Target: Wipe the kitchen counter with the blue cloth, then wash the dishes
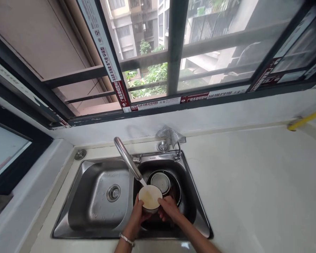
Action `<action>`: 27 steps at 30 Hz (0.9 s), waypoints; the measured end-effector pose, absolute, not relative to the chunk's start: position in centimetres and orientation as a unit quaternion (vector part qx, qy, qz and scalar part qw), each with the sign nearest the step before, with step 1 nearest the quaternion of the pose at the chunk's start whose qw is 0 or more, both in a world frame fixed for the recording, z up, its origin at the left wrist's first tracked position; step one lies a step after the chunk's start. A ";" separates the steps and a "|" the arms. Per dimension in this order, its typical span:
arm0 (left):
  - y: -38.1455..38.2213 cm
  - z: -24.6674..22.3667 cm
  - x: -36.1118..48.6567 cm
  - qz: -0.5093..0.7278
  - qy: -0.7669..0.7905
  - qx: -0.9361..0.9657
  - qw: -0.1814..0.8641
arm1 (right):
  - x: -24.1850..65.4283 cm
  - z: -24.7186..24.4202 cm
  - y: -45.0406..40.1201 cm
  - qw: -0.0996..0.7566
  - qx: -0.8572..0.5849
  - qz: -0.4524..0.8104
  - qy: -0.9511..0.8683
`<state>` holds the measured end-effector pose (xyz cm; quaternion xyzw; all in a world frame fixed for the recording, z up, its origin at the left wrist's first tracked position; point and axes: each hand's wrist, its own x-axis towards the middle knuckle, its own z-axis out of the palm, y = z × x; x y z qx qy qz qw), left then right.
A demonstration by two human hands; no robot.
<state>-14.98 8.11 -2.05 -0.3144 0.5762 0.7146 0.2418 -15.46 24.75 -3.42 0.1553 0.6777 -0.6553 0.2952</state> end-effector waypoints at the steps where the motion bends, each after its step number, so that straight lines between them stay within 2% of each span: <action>1: 8.2 -1.9 -14.9 0.717 0.579 -0.311 0.234 | -15.4 -3.4 24.7 0.292 0.161 -0.649 0.684; 5: 9.1 -1.1 -15.3 0.724 0.582 -0.319 0.190 | -15.9 -2.9 25.4 0.267 0.148 -0.630 0.714; 7: 9.7 -0.9 -15.7 0.724 0.573 -0.340 0.176 | -17.2 -1.6 27.2 0.223 0.121 -0.616 0.746; 9: 10.1 -1.0 -15.9 0.729 0.559 -0.355 0.173 | -19.6 0.8 30.0 0.077 0.082 -0.582 0.806; 12: 10.7 -1.7 -15.4 0.748 0.533 -0.354 0.175 | -24.9 5.8 34.8 -0.237 0.040 -0.482 0.842; 13: 10.9 -2.0 -15.1 0.756 0.525 -0.351 0.173 | -26.8 7.5 36.1 -0.291 0.039 -0.451 0.843; 15: 11.4 -2.5 -14.6 0.759 0.519 -0.355 0.171 | -30.5 10.0 38.0 -0.302 0.060 -0.398 0.864; 19: 12.4 -3.0 -14.1 0.729 0.530 -0.399 0.170 | -35.1 11.6 38.9 -0.150 0.072 -0.348 0.923; 21: 12.5 -3.0 -13.8 0.724 0.531 -0.407 0.168 | -35.5 11.7 38.8 -0.136 0.065 -0.345 0.926; 23: 12.4 -3.0 -13.3 0.727 0.538 -0.393 0.166 | -34.8 12.0 39.1 -0.200 0.073 -0.351 0.912; 27: 12.0 -2.4 -12.2 0.732 0.556 -0.360 0.161 | -30.2 13.6 40.7 -0.407 0.029 -0.393 0.824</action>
